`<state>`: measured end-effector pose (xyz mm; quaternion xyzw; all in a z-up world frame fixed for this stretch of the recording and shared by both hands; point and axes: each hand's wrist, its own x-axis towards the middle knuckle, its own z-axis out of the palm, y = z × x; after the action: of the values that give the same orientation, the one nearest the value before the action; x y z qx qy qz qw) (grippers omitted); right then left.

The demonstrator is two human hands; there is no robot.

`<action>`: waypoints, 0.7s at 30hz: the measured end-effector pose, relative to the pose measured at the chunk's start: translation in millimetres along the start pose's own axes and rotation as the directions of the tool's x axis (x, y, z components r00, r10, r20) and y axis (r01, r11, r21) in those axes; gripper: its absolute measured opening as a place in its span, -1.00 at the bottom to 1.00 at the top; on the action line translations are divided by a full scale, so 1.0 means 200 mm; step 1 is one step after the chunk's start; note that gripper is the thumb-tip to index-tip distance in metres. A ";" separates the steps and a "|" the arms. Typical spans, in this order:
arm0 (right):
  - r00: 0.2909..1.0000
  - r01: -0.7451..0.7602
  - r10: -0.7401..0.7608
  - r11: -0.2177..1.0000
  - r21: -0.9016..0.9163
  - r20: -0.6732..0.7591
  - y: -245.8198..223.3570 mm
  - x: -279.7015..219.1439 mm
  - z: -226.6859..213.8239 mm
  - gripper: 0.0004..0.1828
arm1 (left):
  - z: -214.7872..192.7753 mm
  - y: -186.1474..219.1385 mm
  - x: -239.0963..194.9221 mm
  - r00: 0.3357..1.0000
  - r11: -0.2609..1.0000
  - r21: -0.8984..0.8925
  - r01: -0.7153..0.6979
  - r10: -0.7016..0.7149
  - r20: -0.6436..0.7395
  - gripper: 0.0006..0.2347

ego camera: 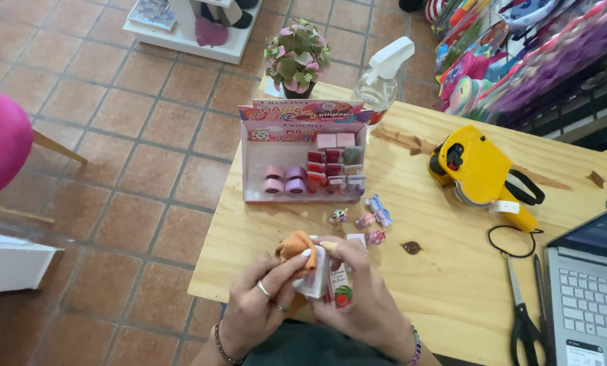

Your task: Unboxing lollipop-shaped lip products and arranging them in a display stand on a counter.

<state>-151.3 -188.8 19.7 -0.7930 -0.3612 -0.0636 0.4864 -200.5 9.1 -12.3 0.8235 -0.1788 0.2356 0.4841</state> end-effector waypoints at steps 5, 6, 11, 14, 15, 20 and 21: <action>0.989 -0.019 0.062 0.952 0.307 -0.133 0.05 -0.07 0.06 -0.04 | 0.02 0.03 -0.01 1.000 0.996 -0.084 0.026 -0.026 0.001 -0.72; 0.985 -0.060 0.124 0.899 0.435 -0.119 0.06 -0.09 0.09 -0.03 | 0.03 0.03 -0.01 1.000 0.999 -0.037 -0.013 0.012 -0.018 -0.73; 0.998 -0.051 0.049 0.997 0.051 0.044 0.15 -0.18 0.11 0.15 | 0.01 0.01 0.00 0.993 0.996 0.061 0.069 -0.063 -0.096 -0.77; 0.995 0.061 -0.083 0.947 0.317 0.058 0.10 -0.12 0.11 0.08 | -0.03 0.05 0.05 0.985 0.990 0.013 0.138 -0.136 -0.108 -0.77; 0.992 0.107 -0.125 0.826 0.553 -0.006 0.08 -0.08 0.10 0.04 | -0.04 0.06 0.06 0.981 0.985 -0.047 0.165 -0.169 -0.095 -0.77; 0.998 -0.031 -0.002 0.868 0.496 0.067 0.10 -0.10 0.07 -0.24 | -0.08 -0.01 0.02 0.946 0.901 -0.290 0.322 -0.320 0.056 -0.71; 0.994 -0.050 -0.005 0.869 0.493 0.111 0.09 -0.10 0.06 -0.26 | -0.08 -0.03 0.00 0.939 0.878 -0.335 0.343 -0.329 0.102 -0.72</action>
<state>-157.7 -194.0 -9.2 -0.6487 -0.3818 0.0797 0.6535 -200.8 25.2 -9.3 0.7482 -0.0821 0.0954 0.6514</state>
